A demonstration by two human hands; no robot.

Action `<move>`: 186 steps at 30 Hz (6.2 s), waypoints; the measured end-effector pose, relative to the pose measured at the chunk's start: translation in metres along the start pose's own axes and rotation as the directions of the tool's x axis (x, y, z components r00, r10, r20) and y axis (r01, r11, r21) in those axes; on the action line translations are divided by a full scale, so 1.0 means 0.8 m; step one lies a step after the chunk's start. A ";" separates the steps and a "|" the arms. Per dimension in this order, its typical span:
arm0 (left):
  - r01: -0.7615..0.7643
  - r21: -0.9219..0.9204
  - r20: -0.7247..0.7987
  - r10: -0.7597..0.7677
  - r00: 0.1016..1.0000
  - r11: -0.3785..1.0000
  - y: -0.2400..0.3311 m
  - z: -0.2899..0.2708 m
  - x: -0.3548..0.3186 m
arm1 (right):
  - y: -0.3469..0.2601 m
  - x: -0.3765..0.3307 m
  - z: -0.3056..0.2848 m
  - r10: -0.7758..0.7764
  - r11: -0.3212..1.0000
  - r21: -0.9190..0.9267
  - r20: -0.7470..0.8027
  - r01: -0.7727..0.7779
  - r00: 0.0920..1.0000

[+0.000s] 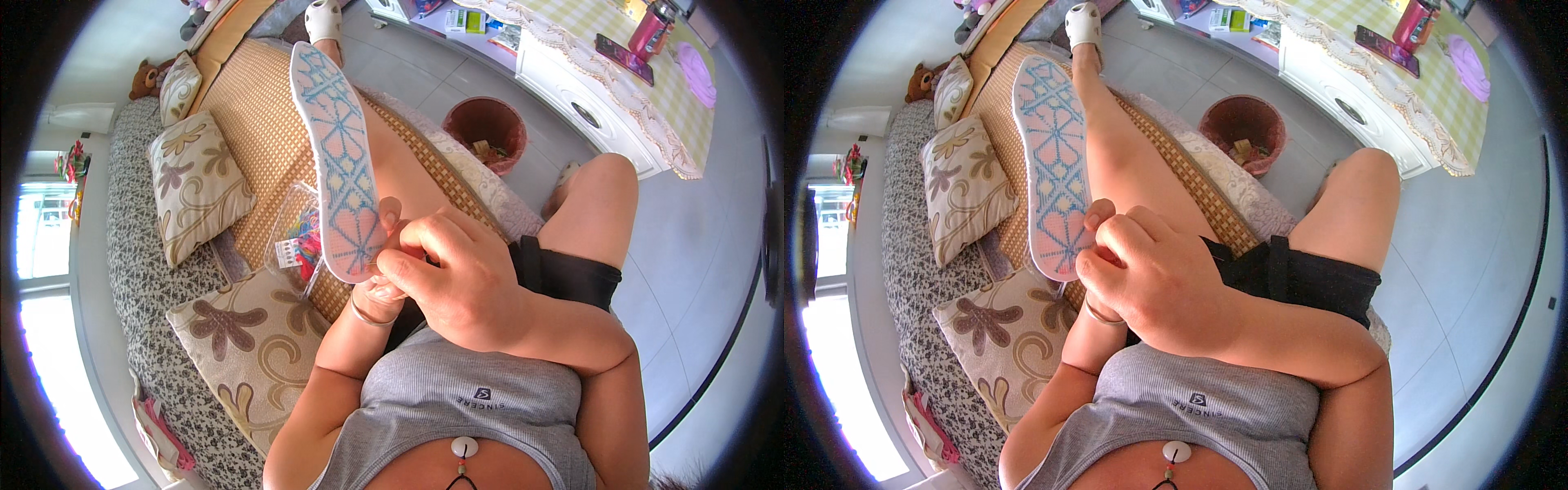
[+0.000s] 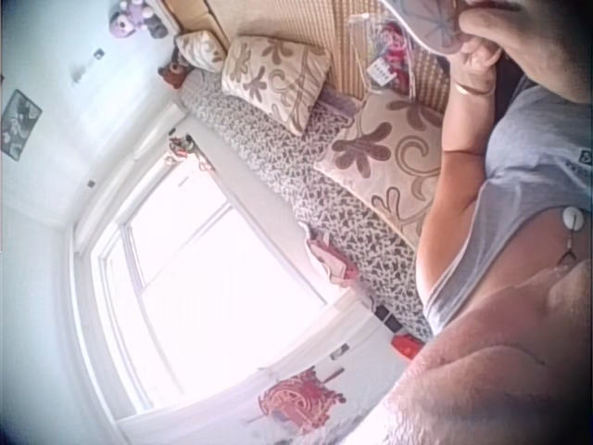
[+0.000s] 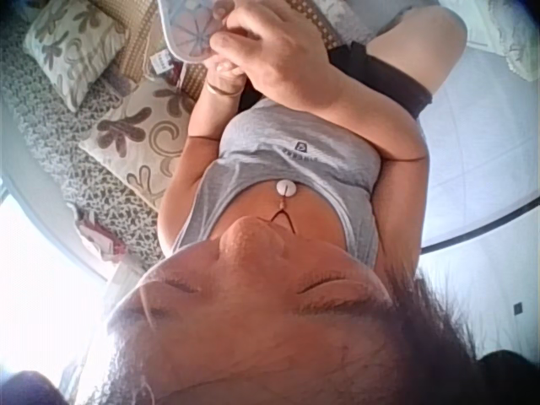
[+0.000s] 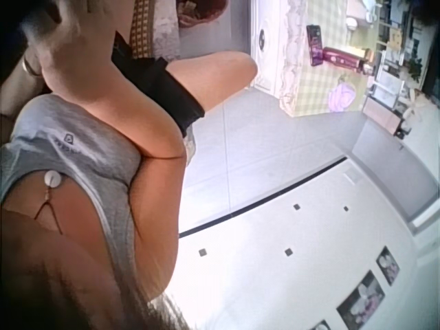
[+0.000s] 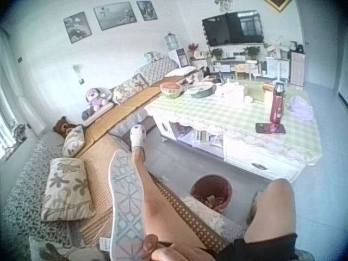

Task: The person sews a colorful decorative pattern onto a white shoe insole by hand using a needle and pink thread, repeatedly pulling the thread through the fabric.

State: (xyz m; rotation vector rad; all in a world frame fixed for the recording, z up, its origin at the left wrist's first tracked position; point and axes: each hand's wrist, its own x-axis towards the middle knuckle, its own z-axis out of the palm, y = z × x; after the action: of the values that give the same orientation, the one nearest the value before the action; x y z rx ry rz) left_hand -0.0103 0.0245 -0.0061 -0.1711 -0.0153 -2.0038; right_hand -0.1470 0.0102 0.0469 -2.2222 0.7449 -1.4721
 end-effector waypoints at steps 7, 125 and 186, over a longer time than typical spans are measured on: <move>-0.047 0.080 -0.046 0.051 0.998 0.996 0.001 -0.001 0.000 | 0.000 0.000 -0.001 0.023 0.999 0.023 0.022 -0.024 0.999; -0.061 0.908 -0.148 0.453 0.879 0.414 -0.020 0.031 -0.005 | 0.031 -0.021 -0.047 0.047 0.987 -0.154 0.015 -0.044 0.999; -0.169 0.979 0.203 0.585 0.785 -0.113 -0.024 0.027 -0.001 | 0.034 -0.013 -0.028 0.019 0.937 -0.349 0.098 0.016 0.995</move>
State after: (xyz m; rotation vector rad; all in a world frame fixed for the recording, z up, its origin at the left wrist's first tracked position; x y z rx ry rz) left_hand -0.0247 0.0355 0.0166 1.0187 -1.0942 -0.9026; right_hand -0.1773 -0.0052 0.0327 -2.5315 1.0436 -1.2957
